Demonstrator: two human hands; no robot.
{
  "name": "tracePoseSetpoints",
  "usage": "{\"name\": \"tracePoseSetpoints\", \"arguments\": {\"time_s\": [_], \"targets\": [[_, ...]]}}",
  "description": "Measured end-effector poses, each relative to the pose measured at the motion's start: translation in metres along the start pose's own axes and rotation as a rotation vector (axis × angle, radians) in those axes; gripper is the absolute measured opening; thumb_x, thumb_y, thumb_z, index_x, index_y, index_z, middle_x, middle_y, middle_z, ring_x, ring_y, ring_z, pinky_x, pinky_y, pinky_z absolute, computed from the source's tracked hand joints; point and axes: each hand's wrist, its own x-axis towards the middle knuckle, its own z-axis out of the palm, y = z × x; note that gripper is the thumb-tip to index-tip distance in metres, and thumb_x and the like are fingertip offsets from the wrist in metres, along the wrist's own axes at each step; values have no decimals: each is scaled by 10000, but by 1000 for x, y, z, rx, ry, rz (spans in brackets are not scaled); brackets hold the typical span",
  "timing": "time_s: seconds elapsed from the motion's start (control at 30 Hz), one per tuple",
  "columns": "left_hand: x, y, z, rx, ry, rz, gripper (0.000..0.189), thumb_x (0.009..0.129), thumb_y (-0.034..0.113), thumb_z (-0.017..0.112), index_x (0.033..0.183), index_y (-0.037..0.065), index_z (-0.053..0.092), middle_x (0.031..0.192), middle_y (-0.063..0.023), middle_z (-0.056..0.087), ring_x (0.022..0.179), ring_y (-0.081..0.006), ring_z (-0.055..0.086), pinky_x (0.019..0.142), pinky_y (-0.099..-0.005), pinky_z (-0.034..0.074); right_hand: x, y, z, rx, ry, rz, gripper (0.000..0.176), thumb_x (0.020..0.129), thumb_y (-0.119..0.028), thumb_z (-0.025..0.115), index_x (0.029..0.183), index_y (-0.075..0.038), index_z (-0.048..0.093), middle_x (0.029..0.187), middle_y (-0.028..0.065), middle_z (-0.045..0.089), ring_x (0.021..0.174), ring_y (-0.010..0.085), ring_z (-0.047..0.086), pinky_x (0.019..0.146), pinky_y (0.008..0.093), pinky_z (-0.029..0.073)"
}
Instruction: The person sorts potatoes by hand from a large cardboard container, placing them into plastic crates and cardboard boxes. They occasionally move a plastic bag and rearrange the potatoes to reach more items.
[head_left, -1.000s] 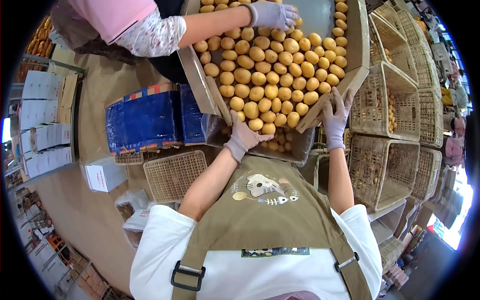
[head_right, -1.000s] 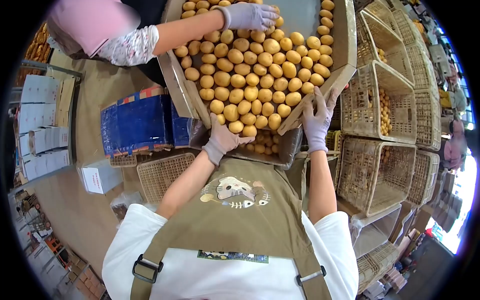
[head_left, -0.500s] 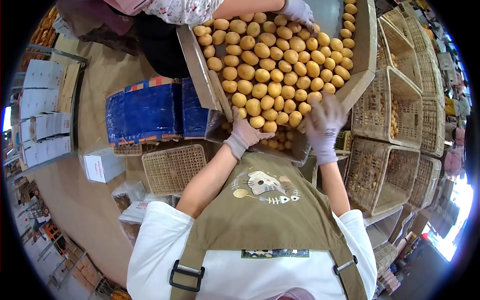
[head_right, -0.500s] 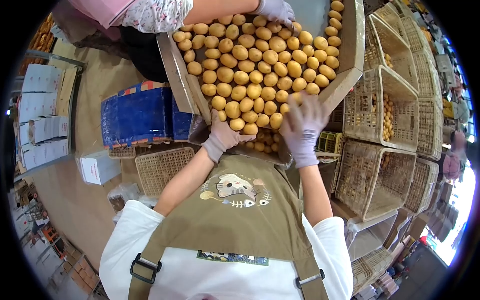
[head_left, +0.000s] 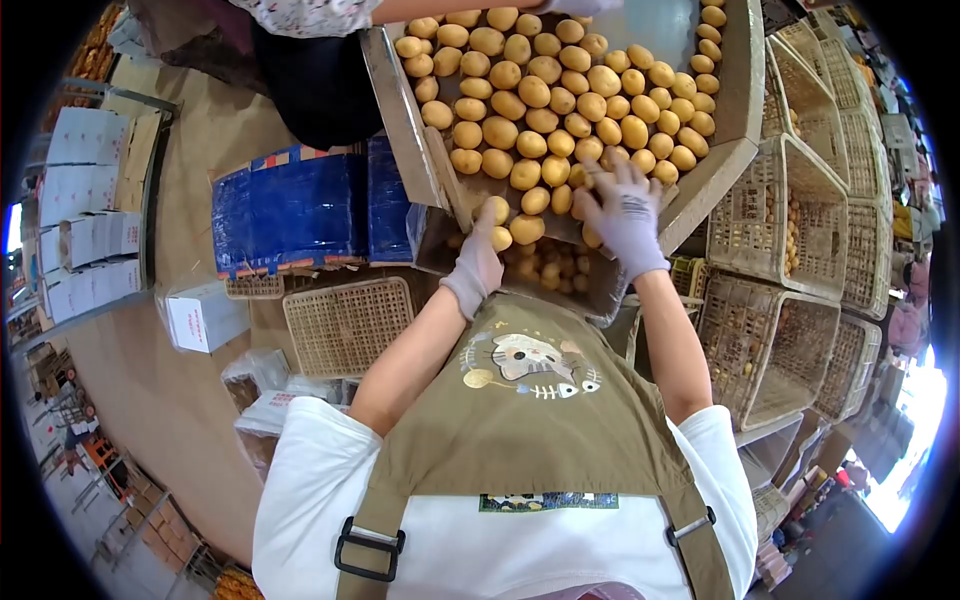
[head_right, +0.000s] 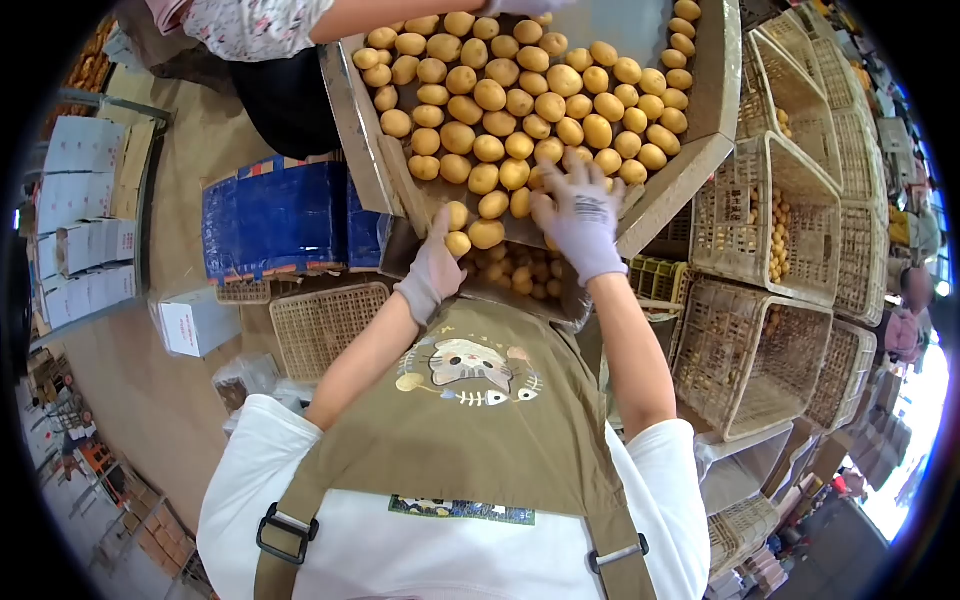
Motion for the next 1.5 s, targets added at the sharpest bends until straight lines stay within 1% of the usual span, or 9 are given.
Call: {"name": "tracePoseSetpoints", "arguments": {"time_s": [0.17, 0.23, 0.3, 0.47, 0.67, 1.03, 1.2, 1.43, 1.5], "targets": [[27, -16, -33, -70, -282, 139, 638, 937, 175, 646, 1511, 136, 370, 1494, -117, 455, 1392, -232, 426, 1145, -479, 363, 6, 12, -2, 306, -267, -62, 533, 857, -448, 679, 1341, -229, 635, 1504, 145, 486, 1397, 369, 420, 1109, 629, 312], [27, -16, -30, -104, -340, 159, 625, 939, 251, 653, 1502, 166, 394, 1457, -100, 493, 1387, -241, 443, 1093, -555, 413, 10, 11, -13, 52, 132, -21, 418, 877, -404, 673, 1255, -227, 701, 1479, 112, 518, 1358, 349, 463, 1101, 608, 319], [19, 9, -11, -301, 59, -321, 627, 939, 310, 663, 1498, 191, 405, 1424, -106, 518, 1373, -256, 462, 1052, -614, 433, 6, 17, -5, 6, -101, -51, 430, 874, -421, 676, 1268, -250, 694, 1494, 128, 498, 1355, 352, 464, 1102, 595, 316], [15, 18, 7, -439, -23, -317, 889, 901, 687, 592, 1582, 255, 218, 1620, -96, 131, 1492, -323, 217, 1082, -681, 345, 13, 9, -7, -21, -70, 3, 560, 874, -503, 659, 1400, -321, 596, 1573, 205, 375, 1459, 376, 341, 1168, 644, 193], [21, 16, 14, -497, 49, -308, 802, 955, 730, 403, 1555, 209, 291, 1561, -128, 256, 1450, -375, 265, 1101, -677, 348, 10, 7, -7, 79, -249, 70, 598, 880, -491, 666, 1454, -399, 523, 1623, 211, 274, 1487, 363, 302, 1169, 700, 97], [25, 11, 12, -478, 104, -307, 692, 998, 670, 368, 1497, 190, 365, 1491, -92, 391, 1379, -362, 369, 1087, -660, 387, 86, -54, -10, -66, -90, -15, 342, 873, -226, 644, 1209, -173, 674, 1131, 138, 628, 1045, 319, 648, 861, 450, 533], [25, 10, 13, -422, 149, -312, 580, 1011, 585, 409, 1444, 199, 430, 1451, -56, 428, 1311, -332, 421, 1097, -654, 363, 40, -25, -6, 74, 307, -284, 313, 820, -291, 698, 1112, -182, 676, 1119, 130, 620, 1091, 320, 604, 964, 493, 435], [17, 9, -6, 809, -157, 50, 448, 999, 359, 437, 1350, 90, 507, 1361, -81, 548, 1252, -255, 546, 1101, -478, 415, 6, 8, -13, -27, 154, 98, 521, 885, -446, 662, 1370, -267, 600, 1527, 228, 422, 1393, 411, 413, 1123, 621, 283], [18, 9, 1, 383, -176, -12, 563, 986, 486, 395, 1388, 106, 494, 1401, -87, 535, 1272, -262, 545, 1118, -480, 396, -5, -18, -9, -153, -159, 14, 597, 862, -502, 673, 1413, -302, 562, 1558, 252, 365, 1439, 453, 334, 1156, 664, 201]]}}
